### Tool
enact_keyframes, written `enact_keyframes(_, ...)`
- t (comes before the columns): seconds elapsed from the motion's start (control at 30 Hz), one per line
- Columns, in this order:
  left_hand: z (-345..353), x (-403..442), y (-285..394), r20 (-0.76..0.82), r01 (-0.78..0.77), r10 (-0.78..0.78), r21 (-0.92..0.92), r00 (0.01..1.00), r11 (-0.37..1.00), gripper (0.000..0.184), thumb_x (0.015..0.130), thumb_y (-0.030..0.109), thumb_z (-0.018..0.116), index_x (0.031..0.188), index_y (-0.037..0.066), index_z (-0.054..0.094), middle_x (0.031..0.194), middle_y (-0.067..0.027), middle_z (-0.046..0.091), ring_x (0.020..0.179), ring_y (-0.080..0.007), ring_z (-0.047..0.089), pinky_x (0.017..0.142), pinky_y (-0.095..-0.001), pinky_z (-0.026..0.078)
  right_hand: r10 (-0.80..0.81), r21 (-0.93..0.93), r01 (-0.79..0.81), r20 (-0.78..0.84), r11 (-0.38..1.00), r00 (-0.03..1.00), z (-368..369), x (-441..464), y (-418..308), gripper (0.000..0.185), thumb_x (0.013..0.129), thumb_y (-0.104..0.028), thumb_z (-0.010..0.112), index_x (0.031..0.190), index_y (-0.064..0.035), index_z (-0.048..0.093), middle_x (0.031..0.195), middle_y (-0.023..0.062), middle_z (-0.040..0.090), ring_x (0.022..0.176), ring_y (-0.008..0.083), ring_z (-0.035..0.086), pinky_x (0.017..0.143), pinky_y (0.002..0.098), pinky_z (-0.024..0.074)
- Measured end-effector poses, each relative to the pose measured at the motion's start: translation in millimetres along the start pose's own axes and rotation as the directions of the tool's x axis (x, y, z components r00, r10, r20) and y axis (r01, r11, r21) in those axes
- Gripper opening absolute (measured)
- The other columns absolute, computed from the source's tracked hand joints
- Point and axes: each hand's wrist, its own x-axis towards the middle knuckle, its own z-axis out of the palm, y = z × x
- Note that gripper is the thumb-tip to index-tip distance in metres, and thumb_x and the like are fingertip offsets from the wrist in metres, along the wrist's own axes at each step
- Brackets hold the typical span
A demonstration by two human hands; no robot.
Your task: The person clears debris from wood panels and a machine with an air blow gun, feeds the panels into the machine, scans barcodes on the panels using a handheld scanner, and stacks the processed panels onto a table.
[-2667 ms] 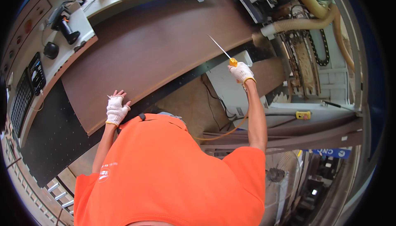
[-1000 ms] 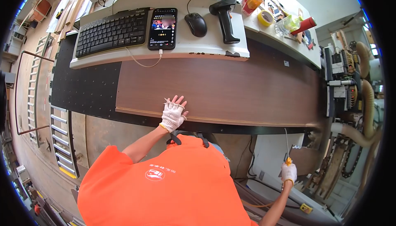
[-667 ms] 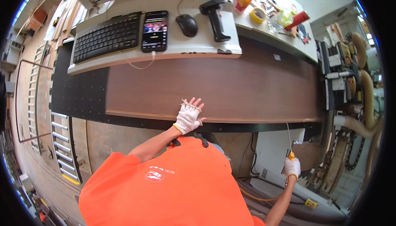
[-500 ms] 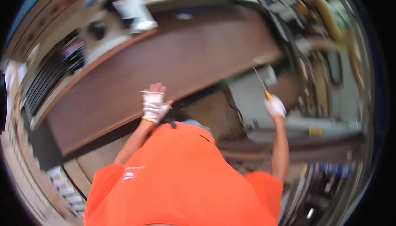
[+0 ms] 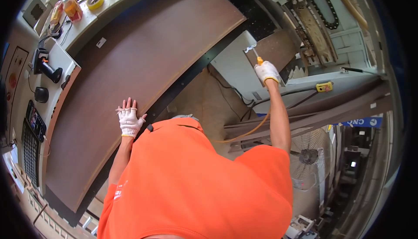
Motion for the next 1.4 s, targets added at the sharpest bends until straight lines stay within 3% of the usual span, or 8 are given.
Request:
enact_keyframes(0.17, -2, 11, 5, -0.027, 0.031, -0.029, 0.057, 0.999, 0.998, 0.103, 0.075, 0.051, 0.095, 0.160, 0.012, 0.053, 0.175, -0.0127, 0.042, 0.163, -0.0416, 0.034, 0.133, -0.0660, 0.022, 0.123, 0.107, -0.123, 0.005, 0.987, 0.992, -7, 33, 33, 0.062, 0.099, -0.055, 0.064, 0.117, 0.0015, 0.080, 0.127, 0.0316, 0.073, 0.126, 0.0477, 0.068, 0.106, 0.0531, 0.0546)
enact_keyframes(0.2, -3, 8, 7, -0.012, 0.074, -0.074, 0.055, 0.997, 0.996, 0.104, 0.076, 0.051, 0.094, 0.162, 0.012, 0.052, 0.175, -0.0131, 0.041, 0.163, -0.0427, 0.033, 0.133, -0.0666, 0.020, 0.022, 0.056, -0.013, -0.167, 0.998, 0.986, 16, 50, 53, 0.059, 0.099, -0.054, 0.066, 0.107, 0.0026, 0.080, 0.105, 0.0298, 0.079, 0.101, 0.0448, 0.078, 0.091, 0.0507, 0.0611)
enact_keyframes(0.33, 6, 11, 9, -0.028, 0.117, -0.114, 0.136, 0.993, 0.984, 0.112, 0.072, 0.059, 0.094, 0.165, 0.014, 0.048, 0.177, -0.0115, 0.038, 0.164, -0.0445, 0.031, 0.132, -0.0679, 0.022, -0.171, 0.504, -0.109, 0.477, 0.857, 0.862, 8, 26, 44, 0.038, 0.099, -0.038, 0.074, 0.090, -0.0013, 0.073, 0.059, 0.0038, 0.056, 0.046, 0.0170, 0.060, 0.047, 0.0354, 0.0519)
enact_keyframes(0.7, -5, 16, 18, 0.064, 0.232, -0.245, 0.161, 0.967, 0.959, 0.116, 0.070, 0.060, 0.094, 0.164, 0.011, 0.048, 0.178, -0.0167, 0.034, 0.165, -0.0447, 0.027, 0.133, -0.0664, 0.019, -0.497, 0.486, 0.126, 0.790, 0.865, 0.360, 25, -80, -12, 0.031, 0.093, -0.032, 0.083, 0.095, -0.0028, 0.074, 0.073, 0.0017, 0.066, 0.060, 0.0126, 0.061, 0.054, 0.0339, 0.0530)
enact_keyframes(1.07, -32, -37, 10, 0.053, 0.354, -0.363, 0.134, 0.930, 0.926, 0.120, 0.065, 0.064, 0.094, 0.161, 0.007, 0.050, 0.177, -0.0159, 0.036, 0.166, -0.0435, 0.025, 0.134, -0.0641, 0.018, -0.560, 0.580, 0.272, 0.402, 0.768, 0.725, 96, -114, -74, 0.037, 0.097, -0.039, 0.082, 0.095, -0.0024, 0.076, 0.076, 0.0025, 0.072, 0.064, 0.0133, 0.064, 0.060, 0.0342, 0.0533)
enact_keyframes(1.17, -32, -63, 0, 0.050, 0.351, -0.359, 0.112, 0.932, 0.929, 0.123, 0.063, 0.062, 0.095, 0.162, 0.007, 0.048, 0.177, -0.0156, 0.036, 0.166, -0.0432, 0.026, 0.133, -0.0653, 0.018, -0.275, 0.551, 0.065, 0.308, 0.832, 0.911, 117, -96, -80, 0.054, 0.092, -0.050, 0.085, 0.108, 0.0003, 0.078, 0.094, 0.0184, 0.081, 0.091, 0.0329, 0.079, 0.082, 0.0428, 0.0577)
enact_keyframes(1.27, -26, -101, -18, -0.042, 0.308, -0.305, 0.103, 0.951, 0.946, 0.127, 0.060, 0.058, 0.098, 0.164, 0.009, 0.045, 0.178, -0.0130, 0.035, 0.166, -0.0433, 0.027, 0.133, -0.0681, 0.019, 0.018, 0.573, -0.144, 0.220, 0.807, 0.975, 131, -46, -53, 0.054, 0.096, -0.054, 0.081, 0.102, -0.0003, 0.077, 0.080, 0.0122, 0.075, 0.074, 0.0274, 0.073, 0.071, 0.0441, 0.0559)
enact_keyframes(1.4, -32, -158, -33, -0.048, 0.314, -0.311, 0.129, 0.949, 0.940, 0.131, 0.059, 0.060, 0.097, 0.166, 0.011, 0.042, 0.180, -0.0119, 0.033, 0.166, -0.0432, 0.025, 0.133, -0.0688, 0.018, 0.069, 0.642, -0.139, 0.133, 0.754, 0.989, 107, -24, -32, 0.051, 0.098, -0.054, 0.078, 0.095, -0.0028, 0.077, 0.071, 0.0082, 0.071, 0.065, 0.0242, 0.069, 0.063, 0.0425, 0.0527)
